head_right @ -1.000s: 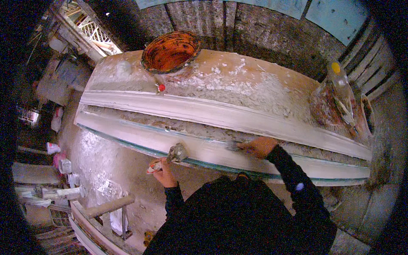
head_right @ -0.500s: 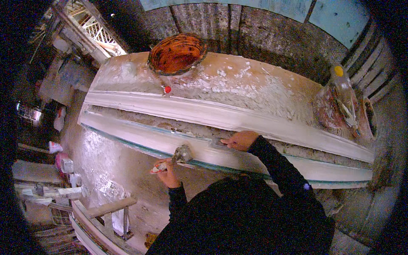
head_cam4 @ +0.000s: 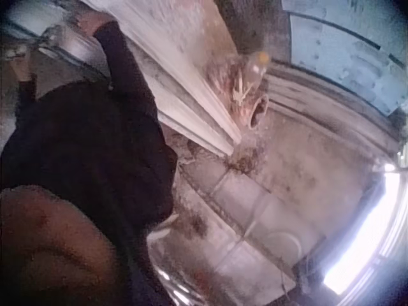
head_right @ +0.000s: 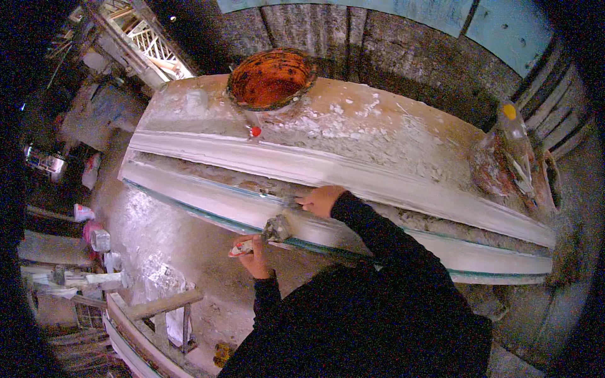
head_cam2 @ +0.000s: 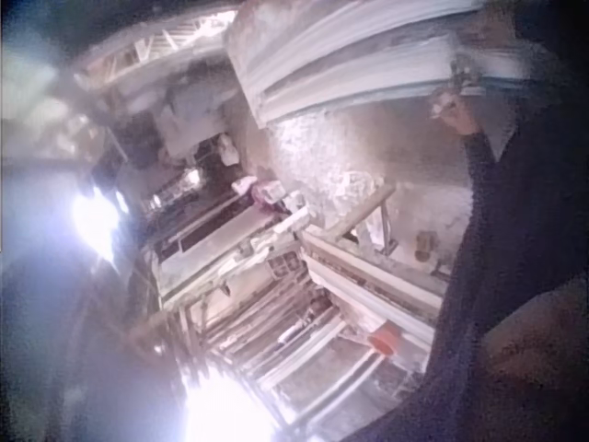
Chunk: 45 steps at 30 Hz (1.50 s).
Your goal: The person applies a white paste-like substance along the edge of a long white profile using a small brush. They repeatedly dip the brush into a container and spread the material along the profile's groove.
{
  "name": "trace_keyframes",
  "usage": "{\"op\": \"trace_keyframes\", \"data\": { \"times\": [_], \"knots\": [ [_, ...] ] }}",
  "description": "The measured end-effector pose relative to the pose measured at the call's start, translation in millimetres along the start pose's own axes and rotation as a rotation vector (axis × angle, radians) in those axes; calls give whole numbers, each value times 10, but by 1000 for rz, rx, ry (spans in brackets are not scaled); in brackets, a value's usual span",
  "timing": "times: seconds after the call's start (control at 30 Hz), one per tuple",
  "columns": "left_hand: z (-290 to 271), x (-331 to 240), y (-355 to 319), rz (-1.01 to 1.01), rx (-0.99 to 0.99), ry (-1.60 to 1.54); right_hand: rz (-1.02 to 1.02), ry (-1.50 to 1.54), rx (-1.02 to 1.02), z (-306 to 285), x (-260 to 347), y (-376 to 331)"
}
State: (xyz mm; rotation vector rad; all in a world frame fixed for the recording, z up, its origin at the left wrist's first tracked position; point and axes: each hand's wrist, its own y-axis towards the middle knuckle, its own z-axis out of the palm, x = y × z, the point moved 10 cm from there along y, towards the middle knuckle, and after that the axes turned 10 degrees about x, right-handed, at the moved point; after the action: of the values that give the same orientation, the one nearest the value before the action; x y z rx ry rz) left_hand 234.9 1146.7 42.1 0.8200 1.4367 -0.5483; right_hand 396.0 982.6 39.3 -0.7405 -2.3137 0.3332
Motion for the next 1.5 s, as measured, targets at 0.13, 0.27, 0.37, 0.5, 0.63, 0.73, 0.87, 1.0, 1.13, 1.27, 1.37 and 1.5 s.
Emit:
{"op": "trace_keyframes", "data": {
  "times": [0.13, 0.27, 0.37, 0.5, 0.63, 0.73, 0.87, 1.0, 1.13, 1.27, 1.37, 1.5],
  "knots": [
    [-52, 71, -47, -30, -13, -51, 41, -45, 69, 14, -62, -263],
    [-51, 40, -76, -46, -20, -81, 85, -59, 89, -68, 145, -94],
    [-49, 88, -67, -20, -13, -36, 69, -54, 62, -87, 234, 318],
    [-16, 13, -28, -35, -5, -55, 79, -42, -2, -53, 133, 484],
    [24, -30, -6, -71, 7, -95, 13, 19, 97, 100, -125, 12],
    [266, -115, 62, -84, 82, -102, 77, 100, 14, 150, -545, -711],
    [1200, -157, 12, -250, 349, -121, 374, 322, -269, 127, -1032, -1831],
    [2371, -95, -375, -195, 705, -229, 612, 654, -481, 335, -1350, -2673],
    [2652, -299, -462, 11, 775, 121, 637, 695, -674, 361, -1436, -3088],
    [2141, 54, 8, -147, 632, 324, 629, 595, -754, 220, -1392, -3237],
    [1108, 259, 821, 56, 283, 709, 550, 459, -740, 151, -1375, -3187],
    [238, -616, 1238, 218, -66, 747, 487, 373, -648, 187, -1256, -3025]
  ]
}}
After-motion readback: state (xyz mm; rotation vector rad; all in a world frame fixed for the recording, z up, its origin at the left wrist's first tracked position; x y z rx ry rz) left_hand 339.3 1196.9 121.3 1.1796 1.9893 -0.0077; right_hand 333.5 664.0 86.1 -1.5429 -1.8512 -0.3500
